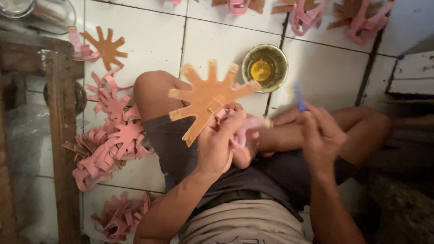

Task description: The person sits on the workshop floor and applies glue with a toothbrush to star-shaped pink shoe upper components, brushing the liquid over the tan backing of each piece. They dip the brush into a bowl of glue, coat one piece at a time, and set finished pieces on the floor with others awaiting coating.

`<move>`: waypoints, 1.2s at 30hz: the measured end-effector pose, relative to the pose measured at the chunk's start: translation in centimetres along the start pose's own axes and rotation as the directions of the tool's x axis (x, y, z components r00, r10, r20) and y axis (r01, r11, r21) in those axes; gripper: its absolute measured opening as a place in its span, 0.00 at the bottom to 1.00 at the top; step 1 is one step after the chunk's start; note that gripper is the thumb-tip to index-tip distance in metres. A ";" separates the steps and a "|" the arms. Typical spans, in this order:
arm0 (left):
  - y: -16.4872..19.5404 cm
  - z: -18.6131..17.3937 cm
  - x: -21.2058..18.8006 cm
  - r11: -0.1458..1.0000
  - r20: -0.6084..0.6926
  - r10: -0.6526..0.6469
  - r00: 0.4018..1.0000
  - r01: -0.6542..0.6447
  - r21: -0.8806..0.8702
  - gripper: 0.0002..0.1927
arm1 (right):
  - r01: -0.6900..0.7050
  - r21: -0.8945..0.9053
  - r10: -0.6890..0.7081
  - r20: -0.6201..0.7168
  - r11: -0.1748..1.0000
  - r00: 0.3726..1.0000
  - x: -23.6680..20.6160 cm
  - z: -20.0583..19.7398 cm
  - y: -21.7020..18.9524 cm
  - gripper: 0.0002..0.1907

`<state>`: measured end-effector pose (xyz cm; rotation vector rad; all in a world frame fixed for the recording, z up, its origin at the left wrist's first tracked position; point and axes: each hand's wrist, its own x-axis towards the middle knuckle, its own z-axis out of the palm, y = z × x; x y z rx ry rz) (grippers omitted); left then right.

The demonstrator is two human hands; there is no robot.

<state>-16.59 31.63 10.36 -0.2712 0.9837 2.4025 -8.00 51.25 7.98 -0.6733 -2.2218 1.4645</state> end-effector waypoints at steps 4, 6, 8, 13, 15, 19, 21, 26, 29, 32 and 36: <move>0.9 0.3 0.0 0.985 -0.036 -0.045 0.998 0.038 -0.169 0.17 | -0.060 0.218 0.060 0.007 0.974 0.998 -0.6 -0.6 0.1 0.10; 1.0 0.6 0.1 0.993 0.002 -0.049 0.999 0.049 -0.109 0.20 | 0.090 0.088 -0.096 0.066 0.992 0.993 -0.8 -0.8 -0.3 0.09; 1.0 0.7 0.1 0.997 0.018 -0.042 0.999 0.043 -0.062 0.20 | 0.057 0.129 -0.070 0.096 0.990 0.993 -0.8 -0.7 -0.9 0.10; 0.7 0.3 0.0 0.998 0.079 -0.042 0.996 0.045 -0.041 0.20 | 0.194 0.008 -0.192 0.188 0.981 0.963 -0.3 0.1 -2.6 0.12; 0.5 0.1 0.0 0.989 0.059 -0.127 0.990 0.131 -0.064 0.18 | 0.239 0.005 -0.235 0.200 0.971 0.951 0.0 0.5 -3.3 0.11; 0.3 -0.2 0.0 0.996 0.071 -0.088 0.994 0.088 0.000 0.15 | 0.263 -0.109 -0.236 0.209 0.959 0.949 0.4 0.9 -4.4 0.10; 0.3 -0.4 0.1 0.995 0.056 -0.101 0.993 0.100 0.016 0.16 | 0.325 -0.188 -0.286 0.207 0.927 0.936 0.5 1.1 -4.8 0.10; 0.5 -0.4 0.2 0.996 0.053 -0.085 0.995 0.087 -0.037 0.16 | 0.282 -0.210 -0.258 0.135 0.936 0.957 0.3 0.7 -5.0 0.12; 0.7 0.0 0.3 0.996 0.059 -0.078 0.995 0.081 -0.043 0.17 | 0.321 -0.172 -0.293 0.167 0.932 0.941 -0.2 0.4 -4.2 0.12; 1.1 0.4 0.4 0.993 0.055 -0.101 0.993 0.103 -0.050 0.16 | 0.272 -0.157 -0.244 0.177 0.949 0.953 -0.3 0.3 -2.7 0.12; 1.6 0.6 0.5 0.997 -0.030 -0.072 0.997 0.071 -0.014 0.18 | -0.019 -0.003 0.019 -0.034 1.000 0.999 -0.3 -0.1 -0.5 0.09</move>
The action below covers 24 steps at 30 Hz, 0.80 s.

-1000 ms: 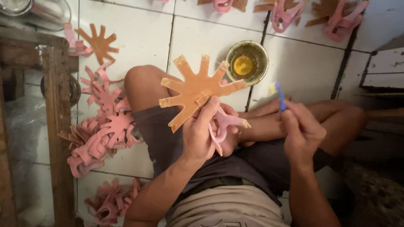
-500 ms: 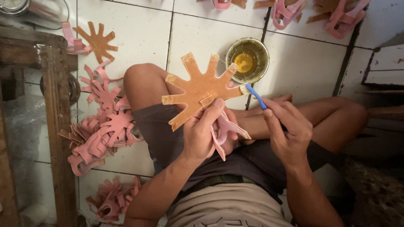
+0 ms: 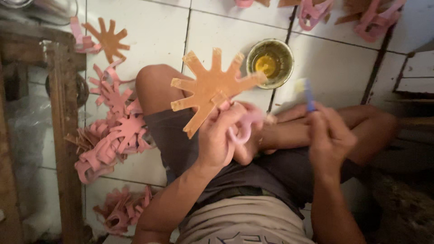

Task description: The person sits on the workshop floor and applies glue with a toothbrush to star-shaped pink shoe upper components, brushing the liquid over the tan backing of each piece. They dip the brush into a bowl of glue, coat one piece at a time, and set finished pieces on the floor with others awaiting coating.

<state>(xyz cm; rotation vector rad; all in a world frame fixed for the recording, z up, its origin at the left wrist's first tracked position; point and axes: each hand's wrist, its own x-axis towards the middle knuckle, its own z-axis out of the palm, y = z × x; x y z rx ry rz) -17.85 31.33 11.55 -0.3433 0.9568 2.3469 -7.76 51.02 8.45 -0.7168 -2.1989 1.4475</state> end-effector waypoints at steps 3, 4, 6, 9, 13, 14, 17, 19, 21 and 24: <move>-0.2 0.1 0.6 0.997 0.059 0.050 0.997 -0.054 0.063 0.12 | -0.130 0.345 0.149 -0.029 0.929 0.988 -0.4 -0.9 0.7 0.11; -0.4 0.1 0.8 0.992 0.108 0.085 0.990 -0.094 0.086 0.11 | -0.066 0.297 0.074 -0.018 0.953 0.997 -0.6 -1.1 0.8 0.11; -0.9 0.3 0.9 0.976 0.054 0.126 0.991 -0.133 0.170 0.11 | 0.057 0.200 -0.064 0.025 0.978 0.998 -1.1 -1.6 0.6 0.11; -1.1 0.4 0.8 0.974 0.012 0.101 0.995 -0.101 0.202 0.10 | 0.138 0.089 -0.147 0.104 0.986 0.984 -1.8 -1.7 0.0 0.11; -0.9 0.6 0.5 0.959 -0.001 0.137 0.991 -0.133 0.249 0.11 | 0.208 0.016 -0.208 0.169 0.978 0.963 -1.9 -1.1 -0.9 0.10; -0.8 0.7 0.4 0.955 0.002 0.145 0.989 -0.140 0.262 0.11 | 0.234 -0.003 -0.230 0.182 0.972 0.956 -1.8 -1.0 -1.2 0.10; -0.5 0.7 0.3 0.954 0.016 0.139 0.990 -0.138 0.265 0.11 | 0.278 -0.070 -0.257 0.216 0.958 0.942 -1.8 -0.6 -2.1 0.11; -0.5 0.6 0.2 0.970 0.040 0.101 0.994 -0.107 0.218 0.10 | 0.306 -0.104 -0.277 0.226 0.947 0.934 -1.6 -0.3 -2.5 0.12; -0.7 0.5 0.2 0.964 0.026 0.129 0.991 -0.132 0.232 0.11 | 0.338 -0.114 -0.306 0.234 0.934 0.923 -1.6 0.1 -2.9 0.12; -1.2 0.3 0.2 0.967 0.009 0.136 0.991 -0.134 0.215 0.13 | 0.347 -0.225 -0.295 0.236 0.910 0.926 -1.5 0.7 -3.2 0.12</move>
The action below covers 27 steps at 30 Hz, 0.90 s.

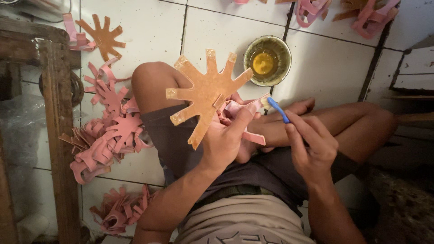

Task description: The person sits on the workshop floor and applies glue with a toothbrush to star-shaped pink shoe upper components, brushing the liquid over the tan backing of each piece. They dip the brush into a bowl of glue, coat one piece at a time, and set finished pieces on the floor with others awaiting coating.

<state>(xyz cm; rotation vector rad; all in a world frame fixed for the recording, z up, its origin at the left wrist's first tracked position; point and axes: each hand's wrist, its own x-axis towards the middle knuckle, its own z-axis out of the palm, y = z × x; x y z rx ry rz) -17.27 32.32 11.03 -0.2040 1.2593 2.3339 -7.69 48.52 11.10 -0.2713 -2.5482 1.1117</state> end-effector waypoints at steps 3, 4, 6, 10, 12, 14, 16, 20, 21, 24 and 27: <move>-0.5 -0.3 0.0 1.000 -0.022 0.017 1.000 -0.017 -0.005 0.14 | 0.098 -0.139 -0.101 -0.017 0.985 0.995 0.2 0.2 -0.3 0.13; -0.6 -0.4 0.0 1.000 -0.029 0.022 0.999 -0.022 -0.003 0.14 | 0.118 -0.155 -0.121 -0.009 0.981 0.993 0.3 0.2 -0.3 0.13; -0.7 -0.6 0.3 1.000 -0.037 -0.013 0.999 0.013 -0.001 0.15 | 0.158 -0.196 -0.161 0.001 0.968 0.987 0.4 0.2 -0.2 0.13; -0.8 -1.1 0.7 1.000 -0.070 -0.017 0.997 0.018 0.016 0.14 | 0.111 -0.250 -0.115 -0.001 0.962 0.993 0.5 -0.2 0.2 0.13; -0.7 -1.2 0.8 1.000 -0.061 0.006 0.998 -0.004 0.025 0.12 | 0.005 -0.196 -0.016 -0.054 0.981 0.998 0.3 -0.4 0.2 0.13; -0.6 -1.2 0.7 1.000 -0.054 -0.003 0.999 0.004 0.026 0.11 | 0.030 -0.084 -0.036 -0.061 0.996 0.998 0.1 -0.4 0.2 0.12; -0.4 -1.1 0.5 0.999 -0.043 -0.041 0.998 0.041 0.016 0.11 | 0.030 -0.016 -0.031 -0.043 0.999 0.999 0.1 -0.3 0.3 0.11; -0.2 -0.5 0.5 1.000 -0.019 0.022 1.000 -0.022 0.006 0.10 | -0.096 0.031 0.096 0.000 0.995 0.995 0.5 -0.1 0.8 0.11; -0.1 -0.5 0.5 1.000 -0.030 0.008 1.000 -0.008 0.009 0.09 | -0.143 0.044 0.143 0.002 0.989 0.990 0.6 -0.1 1.0 0.11; 0.0 -0.5 0.5 1.000 -0.051 -0.024 0.998 0.025 0.014 0.09 | -0.169 0.209 0.179 -0.031 0.963 0.983 0.2 -0.3 1.4 0.10; -0.3 -0.5 0.5 0.998 -0.034 -0.065 0.997 0.065 -0.001 0.09 | -0.105 0.235 0.111 -0.016 0.966 0.994 -0.5 -0.2 2.3 0.09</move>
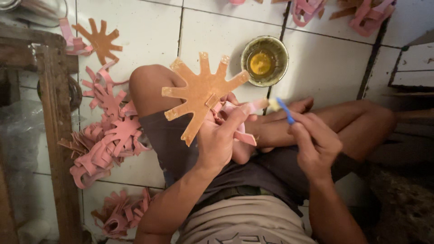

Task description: The person sits on the workshop floor and applies glue with a toothbrush to star-shaped pink shoe upper components, brushing the liquid over the tan backing of each piece. They dip the brush into a bowl of glue, coat one piece at a time, and set finished pieces on the floor with others awaiting coating.

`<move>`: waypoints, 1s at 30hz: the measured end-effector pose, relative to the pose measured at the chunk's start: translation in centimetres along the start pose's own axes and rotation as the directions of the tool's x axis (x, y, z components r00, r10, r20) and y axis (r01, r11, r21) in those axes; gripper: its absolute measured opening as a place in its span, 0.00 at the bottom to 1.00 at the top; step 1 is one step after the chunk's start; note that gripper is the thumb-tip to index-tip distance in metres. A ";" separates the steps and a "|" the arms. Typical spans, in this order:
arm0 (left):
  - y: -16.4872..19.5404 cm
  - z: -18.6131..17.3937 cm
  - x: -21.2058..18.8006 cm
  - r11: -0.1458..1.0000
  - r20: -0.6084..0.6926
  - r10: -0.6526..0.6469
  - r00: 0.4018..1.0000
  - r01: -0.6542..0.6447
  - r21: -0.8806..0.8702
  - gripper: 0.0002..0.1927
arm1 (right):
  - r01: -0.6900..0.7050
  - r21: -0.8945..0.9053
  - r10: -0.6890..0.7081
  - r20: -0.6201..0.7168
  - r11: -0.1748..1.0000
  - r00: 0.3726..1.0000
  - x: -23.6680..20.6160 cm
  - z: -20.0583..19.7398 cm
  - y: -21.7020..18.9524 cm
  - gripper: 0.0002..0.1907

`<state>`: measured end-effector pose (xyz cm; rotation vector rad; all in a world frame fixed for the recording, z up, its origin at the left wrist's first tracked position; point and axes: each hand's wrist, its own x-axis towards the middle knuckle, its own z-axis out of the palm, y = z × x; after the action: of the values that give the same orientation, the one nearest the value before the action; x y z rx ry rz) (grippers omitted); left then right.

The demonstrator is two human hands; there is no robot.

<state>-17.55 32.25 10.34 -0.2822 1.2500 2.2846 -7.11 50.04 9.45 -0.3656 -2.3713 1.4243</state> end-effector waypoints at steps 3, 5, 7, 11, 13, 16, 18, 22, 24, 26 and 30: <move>-0.5 0.0 -0.1 0.997 -0.042 -0.064 0.997 0.066 0.043 0.09 | -0.035 -0.094 0.037 0.015 0.995 0.999 0.6 0.0 2.6 0.10; -0.9 0.0 0.2 0.999 -0.019 -0.041 0.999 0.041 -0.003 0.08 | -0.323 0.258 0.354 -0.085 0.911 0.931 0.9 0.2 4.3 0.12; -1.6 0.2 1.0 0.987 0.037 0.061 0.997 -0.055 -0.153 0.09 | -0.341 0.330 0.398 -0.122 0.880 0.909 0.7 -0.5 5.2 0.11; -4.1 1.7 2.7 0.970 0.032 -0.105 0.994 0.110 -0.215 0.08 | 0.061 -0.155 -0.069 -0.046 0.986 0.997 -0.9 -0.7 4.6 0.16; -5.7 3.0 3.3 0.957 0.028 -0.148 0.989 0.151 -0.249 0.07 | 0.200 -0.036 -0.196 0.092 0.979 0.976 -1.2 -0.8 4.0 0.24; -6.7 4.5 3.7 0.909 0.145 -0.336 0.931 0.361 -0.209 0.10 | 0.154 -0.043 -0.146 0.160 0.987 0.976 -0.8 -1.0 3.9 0.21; -7.1 5.7 4.0 0.940 0.156 -0.252 0.955 0.280 -0.195 0.12 | 0.185 -0.089 -0.170 0.160 0.979 0.972 -0.8 -1.7 4.2 0.18; -6.5 7.3 3.5 0.955 0.302 -0.174 0.937 0.235 -0.179 0.17 | 0.251 -0.096 -0.246 0.060 0.963 0.967 -1.0 -3.0 5.3 0.18; -6.6 7.8 3.3 0.965 0.417 -0.105 0.903 0.195 -0.178 0.19 | 0.210 -0.031 -0.211 -0.029 0.977 0.977 -0.7 -3.6 6.2 0.19; -7.2 7.6 3.5 0.975 0.478 -0.085 0.874 0.173 -0.142 0.24 | 0.235 -0.097 -0.246 -0.126 0.967 0.961 -0.2 -4.6 7.1 0.21; -8.9 4.7 4.8 0.980 0.472 -0.174 0.864 0.103 0.172 0.28 | 0.247 -0.343 -0.331 -0.211 0.906 0.920 2.0 -7.6 9.0 0.19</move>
<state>-16.60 41.66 4.53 0.2387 1.0755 1.9599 -5.39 61.04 5.06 -0.2458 -2.3061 0.8129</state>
